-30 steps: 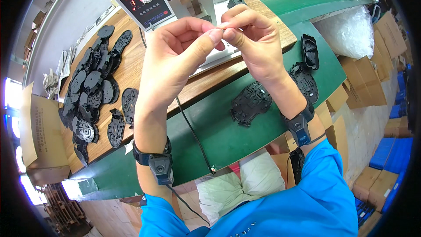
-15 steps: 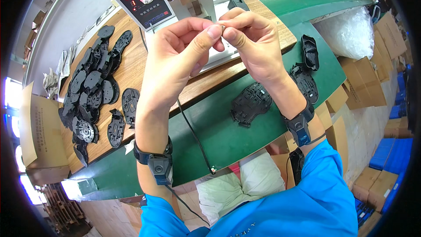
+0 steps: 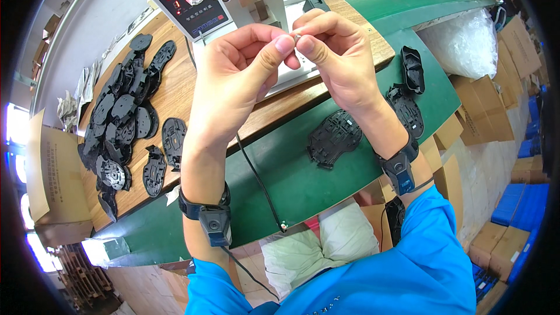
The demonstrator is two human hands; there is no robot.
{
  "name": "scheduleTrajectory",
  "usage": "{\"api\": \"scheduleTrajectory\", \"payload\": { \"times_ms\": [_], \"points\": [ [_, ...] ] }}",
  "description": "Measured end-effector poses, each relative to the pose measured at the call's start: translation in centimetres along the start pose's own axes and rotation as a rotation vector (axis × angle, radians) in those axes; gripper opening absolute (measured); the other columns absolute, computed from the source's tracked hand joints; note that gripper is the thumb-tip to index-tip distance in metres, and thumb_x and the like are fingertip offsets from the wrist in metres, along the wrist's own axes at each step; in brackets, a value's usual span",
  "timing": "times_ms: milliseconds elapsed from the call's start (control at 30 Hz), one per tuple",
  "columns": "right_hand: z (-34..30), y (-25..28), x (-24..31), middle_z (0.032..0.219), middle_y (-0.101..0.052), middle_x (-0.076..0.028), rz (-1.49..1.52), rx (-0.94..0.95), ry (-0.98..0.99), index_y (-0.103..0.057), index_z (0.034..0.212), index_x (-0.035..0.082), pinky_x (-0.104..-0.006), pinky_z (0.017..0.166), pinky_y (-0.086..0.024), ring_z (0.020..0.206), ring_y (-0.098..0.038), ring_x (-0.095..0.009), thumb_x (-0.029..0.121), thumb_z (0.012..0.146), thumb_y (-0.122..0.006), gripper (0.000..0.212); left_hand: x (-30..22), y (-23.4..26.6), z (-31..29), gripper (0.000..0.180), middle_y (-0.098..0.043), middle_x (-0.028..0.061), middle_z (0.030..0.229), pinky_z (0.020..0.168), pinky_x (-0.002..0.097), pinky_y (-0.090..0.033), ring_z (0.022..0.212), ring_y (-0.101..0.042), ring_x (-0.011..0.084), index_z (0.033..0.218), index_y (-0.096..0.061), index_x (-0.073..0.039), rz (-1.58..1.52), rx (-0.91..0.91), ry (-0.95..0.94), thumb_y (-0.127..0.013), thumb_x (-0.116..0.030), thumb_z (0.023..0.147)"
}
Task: Assembling and testing computer mouse components using a manual press machine.
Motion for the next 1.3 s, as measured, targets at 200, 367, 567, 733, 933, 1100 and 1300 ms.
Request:
{"api": "scheduleTrajectory", "payload": {
  "times_ms": [200,367,567,733,933,1100,1300],
  "points": [
    [0.0,0.0,0.0,0.100,-0.074,-0.009,-0.003,0.001,-0.013,-0.072,0.104,0.000,-0.0301,0.084,-0.058,0.089,-0.070,-0.015,0.004,0.095,-0.078,0.011,-0.9,0.0,-0.2,0.024,-0.075,0.0028,0.090,0.059,0.0160,-0.040,0.069,-0.057,0.0007,0.108,-0.073,0.000,0.149,-0.030,-0.052,-0.075,-0.023,0.101],
    [0.1,0.2,0.0,0.099,-0.074,-0.009,-0.005,-0.010,-0.007,-0.072,0.103,0.000,-0.0307,0.084,-0.059,0.089,-0.070,-0.016,0.004,0.095,-0.078,0.011,-1.4,-0.4,-0.2,0.019,-0.076,0.0052,0.092,0.069,0.0180,-0.051,0.081,-0.068,0.0039,0.107,-0.071,0.004,0.140,-0.034,-0.164,-0.074,-0.013,0.101],
    [0.1,0.4,-0.3,0.101,-0.074,-0.009,0.011,-0.003,-0.010,-0.073,0.103,0.000,-0.0305,0.086,-0.059,0.092,-0.071,-0.016,0.005,0.095,-0.078,0.011,-2.1,-0.6,-0.6,0.011,-0.073,0.0024,0.085,0.062,0.0181,-0.051,0.074,-0.066,0.0023,0.104,-0.071,0.003,0.349,-0.140,-0.315,-0.074,-0.007,0.098],
    [0.0,0.3,-0.1,0.106,-0.073,-0.009,-0.045,-0.037,0.001,-0.074,0.104,0.000,-0.0296,0.090,-0.058,0.098,-0.070,-0.014,0.005,0.095,-0.078,0.011,-2.8,-0.3,-0.8,0.010,-0.070,-0.0016,0.082,0.059,0.0162,-0.047,0.070,-0.061,0.0000,0.104,-0.070,0.002,0.684,-0.174,-0.375,-0.075,-0.002,0.096],
    [-0.1,0.5,-0.3,0.108,-0.073,-0.008,-0.094,-0.032,-0.037,-0.073,0.104,0.000,-0.0281,0.095,-0.055,0.101,-0.069,-0.013,0.004,0.095,-0.078,0.010,-2.9,-0.9,-1.0,0.009,-0.068,-0.0033,0.077,0.057,0.0150,-0.046,0.066,-0.058,-0.0024,0.102,-0.070,0.002,0.801,-0.251,-0.471,-0.075,0.001,0.093],
    [-0.2,0.8,-0.5,0.109,-0.073,-0.007,-0.090,-0.052,-0.044,-0.072,0.108,0.000,-0.0284,0.095,-0.055,0.101,-0.069,-0.012,0.004,0.096,-0.077,0.014,-2.6,-1.1,-1.0,0.010,-0.067,-0.0038,0.073,0.057,0.0161,-0.048,0.063,-0.058,-0.0013,0.100,-0.070,0.001,0.825,-0.297,-0.477,-0.075,0.001,0.092],
    [-0.8,0.7,-0.3,0.111,-0.071,-0.006,-0.250,-0.108,-0.080,-0.068,0.111,-0.001,-0.0279,0.096,-0.055,0.105,-0.068,-0.012,0.005,0.098,-0.074,0.016,-2.6,-1.3,-1.5,0.014,-0.068,0.0024,0.073,0.056,0.0235,-0.050,0.061,-0.060,0.0072,0.099,-0.069,-0.001,0.858,-0.347,-0.494,-0.078,-0.001,0.087]
  ]
}}
Point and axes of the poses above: each hand's wrist, its own z-axis towards the middle knuckle, its own y-axis out of the back of the hand, x = y × z, the point moved 7 cm from there along z, towards the middle knuckle
